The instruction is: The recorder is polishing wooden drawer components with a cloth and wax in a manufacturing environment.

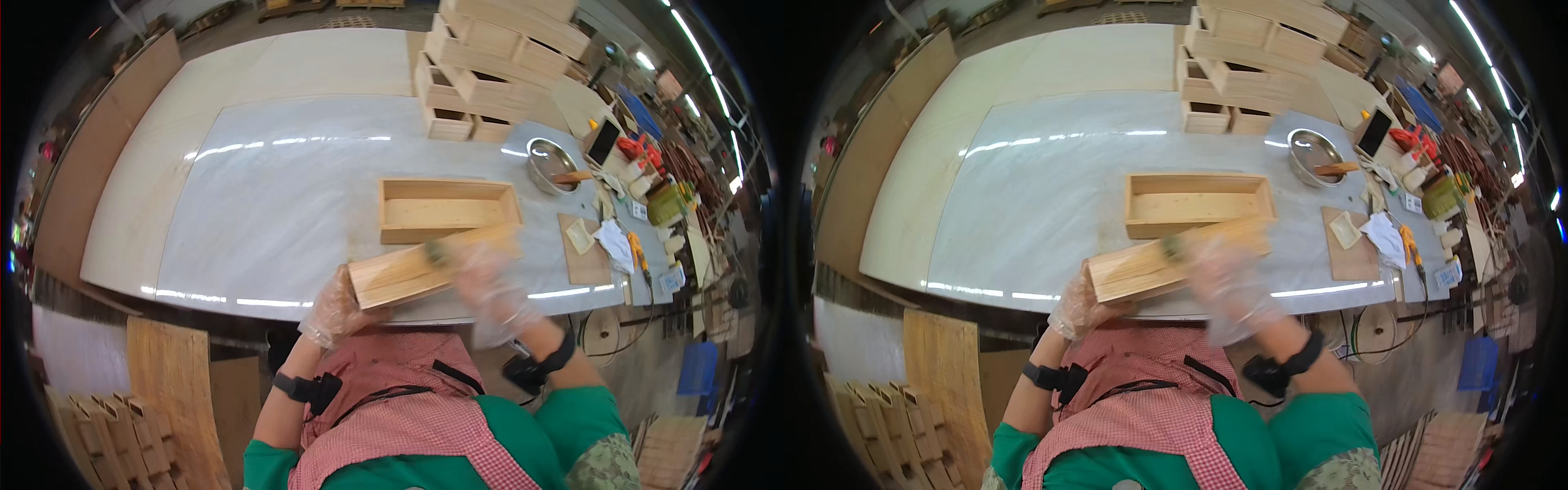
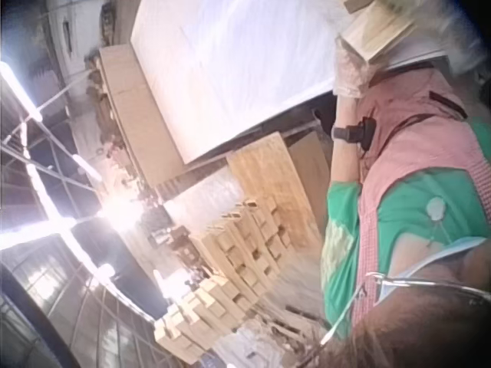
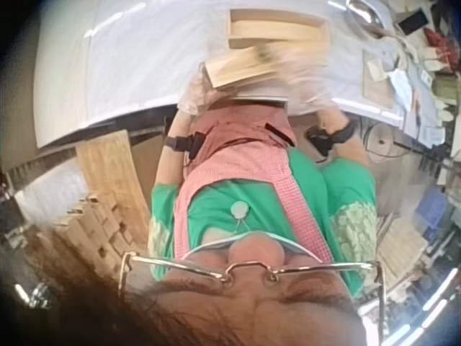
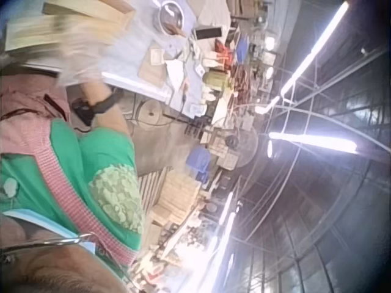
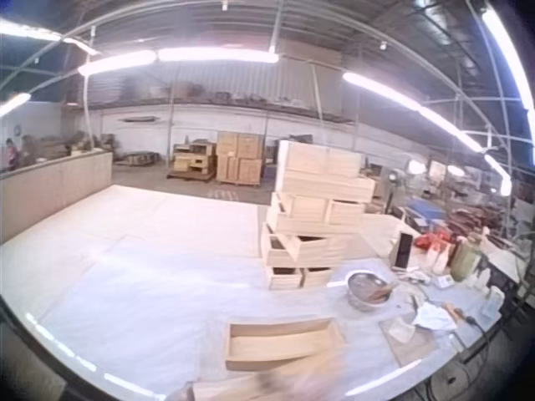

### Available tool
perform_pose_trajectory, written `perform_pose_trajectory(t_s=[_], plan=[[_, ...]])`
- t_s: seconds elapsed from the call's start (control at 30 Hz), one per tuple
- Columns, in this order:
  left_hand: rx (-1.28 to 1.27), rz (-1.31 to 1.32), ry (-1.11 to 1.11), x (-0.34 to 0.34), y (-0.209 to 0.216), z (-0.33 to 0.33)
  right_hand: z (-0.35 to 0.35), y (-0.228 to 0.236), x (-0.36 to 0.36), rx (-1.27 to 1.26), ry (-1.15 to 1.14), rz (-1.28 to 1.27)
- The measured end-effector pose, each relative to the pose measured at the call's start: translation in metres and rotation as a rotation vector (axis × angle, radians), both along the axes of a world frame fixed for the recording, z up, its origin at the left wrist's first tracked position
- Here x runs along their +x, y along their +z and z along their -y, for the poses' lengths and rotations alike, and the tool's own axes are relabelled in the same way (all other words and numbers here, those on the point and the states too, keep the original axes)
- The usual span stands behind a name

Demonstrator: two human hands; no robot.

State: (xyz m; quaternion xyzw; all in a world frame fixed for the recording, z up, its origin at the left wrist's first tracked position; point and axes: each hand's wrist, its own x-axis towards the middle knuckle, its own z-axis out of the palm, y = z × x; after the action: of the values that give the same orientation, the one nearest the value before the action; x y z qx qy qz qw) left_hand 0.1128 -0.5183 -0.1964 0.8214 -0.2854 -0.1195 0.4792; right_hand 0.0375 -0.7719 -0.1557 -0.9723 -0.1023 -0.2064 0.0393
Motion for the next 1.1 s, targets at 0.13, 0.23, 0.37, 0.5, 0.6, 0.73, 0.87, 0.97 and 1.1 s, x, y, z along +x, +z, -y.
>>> perform_pose_trajectory(t_s=[0.13, 0.23, 0.37, 0.5, 0.6, 0.73, 0.87, 0.97, 1.1], plan=[[-0.087, -0.156, -0.027, 0.0, 0.002, 0.0, 0.01, 0.013, 0.022, 0.524, -0.052, -0.232], [-0.185, -0.134, -0.103, 0.003, 0.003, 0.0, -0.061, 0.035, 0.026, 0.239, 0.278, 0.044], [-0.226, -0.02, -0.088, 0.001, 0.002, -0.001, -0.072, 0.061, 0.008, 0.219, 0.308, -0.257], [-0.15, 0.011, -0.078, 0.002, 0.007, -0.001, -0.036, 0.08, 0.023, 0.222, 0.25, -0.348], [-0.201, -0.029, -0.105, 0.005, -0.007, 0.002, -0.064, 0.059, 0.038, 0.281, 0.34, -0.175], [-0.199, 0.161, -0.234, 0.014, -0.044, 0.002, -0.092, 0.059, 0.025, 0.227, 0.422, -0.294], [0.052, 0.024, -0.051, 0.001, 0.006, 0.0, -0.069, 0.065, -0.005, 0.147, 0.233, -0.468], [-0.25, -0.145, -0.098, 0.0, 0.004, -0.007, -0.08, 0.074, 0.006, 0.153, 0.182, -0.525], [-0.046, 0.299, -0.222, 0.008, -0.017, -0.006, -0.103, 0.057, 0.025, 0.133, 0.329, -0.321]])
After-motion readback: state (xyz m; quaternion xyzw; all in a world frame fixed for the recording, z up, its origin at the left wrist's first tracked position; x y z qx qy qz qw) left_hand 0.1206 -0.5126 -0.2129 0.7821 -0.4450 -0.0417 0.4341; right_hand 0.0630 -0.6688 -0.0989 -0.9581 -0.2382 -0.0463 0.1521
